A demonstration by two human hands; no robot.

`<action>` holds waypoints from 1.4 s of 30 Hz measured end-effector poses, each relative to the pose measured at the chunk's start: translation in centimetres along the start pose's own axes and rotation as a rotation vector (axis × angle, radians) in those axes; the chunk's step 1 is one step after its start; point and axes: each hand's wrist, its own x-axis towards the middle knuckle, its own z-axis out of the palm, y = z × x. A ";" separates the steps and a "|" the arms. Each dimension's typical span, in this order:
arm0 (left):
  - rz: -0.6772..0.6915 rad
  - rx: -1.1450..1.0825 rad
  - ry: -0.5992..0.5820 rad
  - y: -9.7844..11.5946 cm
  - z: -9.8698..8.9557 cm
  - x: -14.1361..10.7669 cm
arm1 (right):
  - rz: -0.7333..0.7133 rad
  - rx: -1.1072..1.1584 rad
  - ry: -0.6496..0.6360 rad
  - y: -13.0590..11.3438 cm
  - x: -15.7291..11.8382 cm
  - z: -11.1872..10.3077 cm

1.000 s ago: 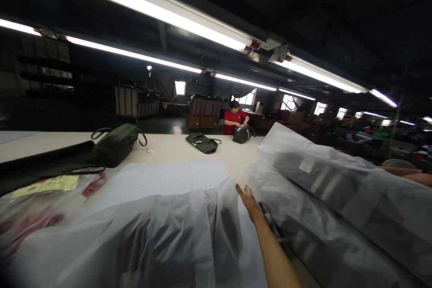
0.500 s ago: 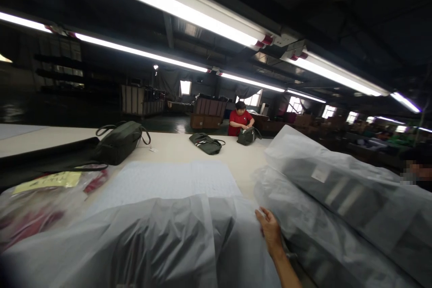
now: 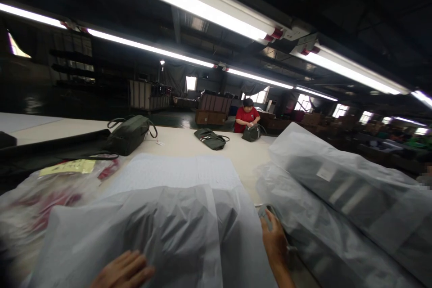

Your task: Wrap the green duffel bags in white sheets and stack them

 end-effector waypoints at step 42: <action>-0.311 -0.427 -0.344 -6.9 4.6 14.7 | -0.791 -0.316 -0.784 -18.5 -3.2 9.4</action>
